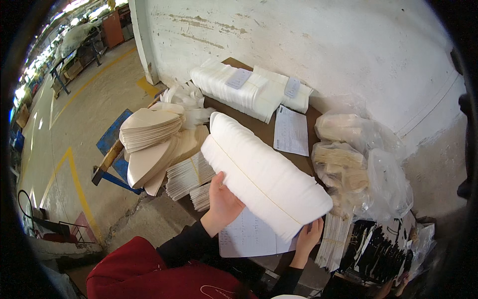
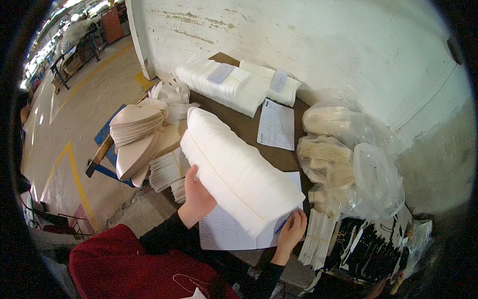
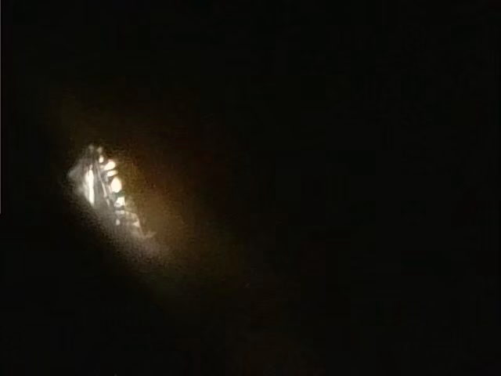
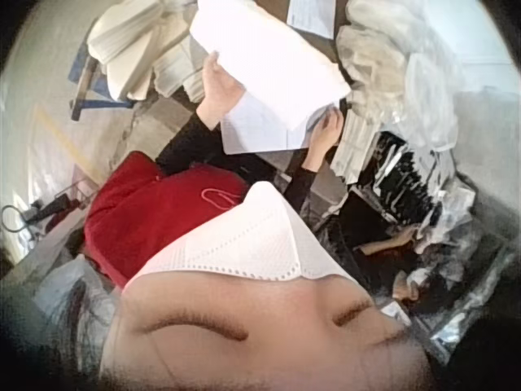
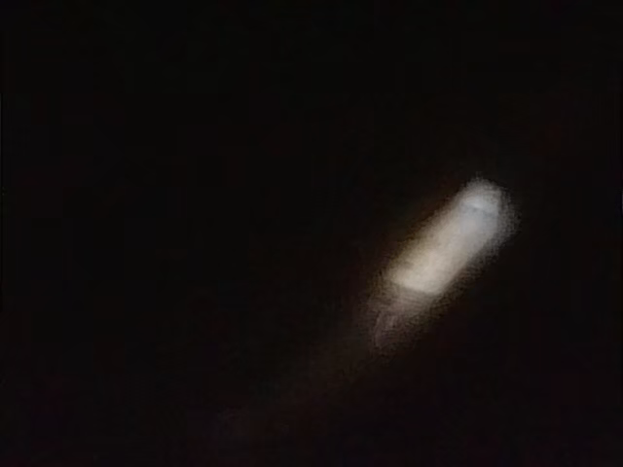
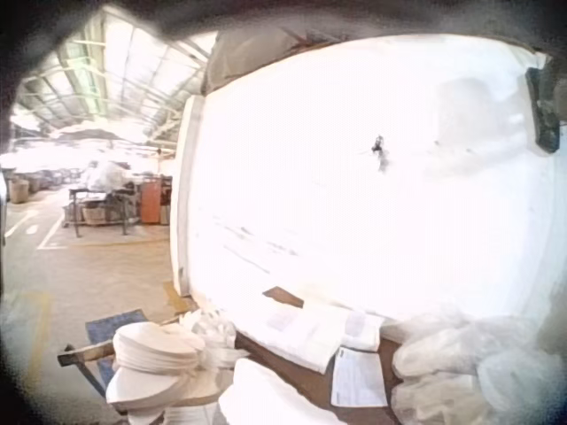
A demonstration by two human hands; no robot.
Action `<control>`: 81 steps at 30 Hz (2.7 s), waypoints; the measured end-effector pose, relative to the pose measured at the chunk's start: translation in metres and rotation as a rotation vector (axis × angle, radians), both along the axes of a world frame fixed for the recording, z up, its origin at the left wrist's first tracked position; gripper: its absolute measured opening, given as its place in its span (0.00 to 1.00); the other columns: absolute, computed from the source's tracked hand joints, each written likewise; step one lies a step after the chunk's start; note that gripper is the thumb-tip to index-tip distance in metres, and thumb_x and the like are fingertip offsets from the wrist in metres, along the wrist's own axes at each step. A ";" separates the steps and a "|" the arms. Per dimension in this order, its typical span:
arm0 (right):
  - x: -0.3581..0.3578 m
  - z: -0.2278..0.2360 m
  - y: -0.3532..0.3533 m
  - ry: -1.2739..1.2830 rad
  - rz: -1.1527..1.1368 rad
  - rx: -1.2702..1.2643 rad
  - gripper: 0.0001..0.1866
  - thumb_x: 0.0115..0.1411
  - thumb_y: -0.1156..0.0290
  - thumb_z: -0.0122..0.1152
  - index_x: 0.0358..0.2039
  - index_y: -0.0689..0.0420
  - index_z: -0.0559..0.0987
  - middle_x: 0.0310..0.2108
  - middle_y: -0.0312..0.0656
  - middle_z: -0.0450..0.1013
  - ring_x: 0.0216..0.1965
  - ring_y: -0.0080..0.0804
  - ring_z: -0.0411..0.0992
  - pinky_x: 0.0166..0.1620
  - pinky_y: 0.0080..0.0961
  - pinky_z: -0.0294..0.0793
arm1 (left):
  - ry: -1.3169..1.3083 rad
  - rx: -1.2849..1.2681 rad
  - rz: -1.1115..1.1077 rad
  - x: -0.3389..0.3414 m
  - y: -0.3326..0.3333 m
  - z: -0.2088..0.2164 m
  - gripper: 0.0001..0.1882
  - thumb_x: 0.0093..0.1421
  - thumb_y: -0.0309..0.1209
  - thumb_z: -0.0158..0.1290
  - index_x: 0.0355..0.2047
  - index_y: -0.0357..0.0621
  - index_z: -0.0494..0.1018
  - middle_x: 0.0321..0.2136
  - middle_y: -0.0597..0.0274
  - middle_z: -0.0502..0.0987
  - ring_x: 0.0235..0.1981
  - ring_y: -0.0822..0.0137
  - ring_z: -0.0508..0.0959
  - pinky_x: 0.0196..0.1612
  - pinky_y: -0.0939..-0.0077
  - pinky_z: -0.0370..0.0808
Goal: The person writes on a notebook, then picks up and inspects stacks of white foam pieces, marking some with a pen. They move stacks between a table and a blue hand truck, then return to writing on the notebook.
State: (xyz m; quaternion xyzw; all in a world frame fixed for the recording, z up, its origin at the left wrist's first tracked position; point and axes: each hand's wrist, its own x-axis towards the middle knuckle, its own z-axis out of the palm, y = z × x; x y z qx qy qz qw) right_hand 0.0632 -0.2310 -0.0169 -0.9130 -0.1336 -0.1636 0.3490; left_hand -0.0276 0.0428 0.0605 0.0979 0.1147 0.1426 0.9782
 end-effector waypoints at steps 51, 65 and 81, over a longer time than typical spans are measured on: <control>0.002 0.012 0.000 0.131 -0.006 0.108 0.07 0.53 0.78 0.62 0.34 0.60 0.79 0.48 0.46 0.71 0.50 0.45 0.68 0.51 0.36 0.69 | 0.741 1.975 0.713 0.218 0.167 -0.010 0.51 0.44 0.45 0.69 0.65 0.58 0.52 0.64 0.29 0.19 0.66 0.28 0.28 0.65 0.40 0.47; 0.003 0.013 -0.004 0.104 0.002 0.050 0.07 0.53 0.78 0.61 0.35 0.60 0.78 0.48 0.46 0.71 0.51 0.45 0.67 0.51 0.37 0.69 | 0.435 0.670 0.302 0.219 0.235 -0.045 0.57 0.50 0.56 0.60 0.69 0.51 0.37 0.68 0.50 0.37 0.68 0.43 0.44 0.63 0.36 0.47; 0.003 0.004 -0.007 0.066 0.026 0.101 0.09 0.53 0.79 0.62 0.36 0.60 0.79 0.48 0.46 0.71 0.51 0.45 0.67 0.51 0.36 0.70 | 0.243 0.353 0.002 0.172 0.165 0.043 0.41 0.54 0.50 0.58 0.62 0.47 0.54 0.61 0.48 0.57 0.63 0.49 0.58 0.63 0.42 0.54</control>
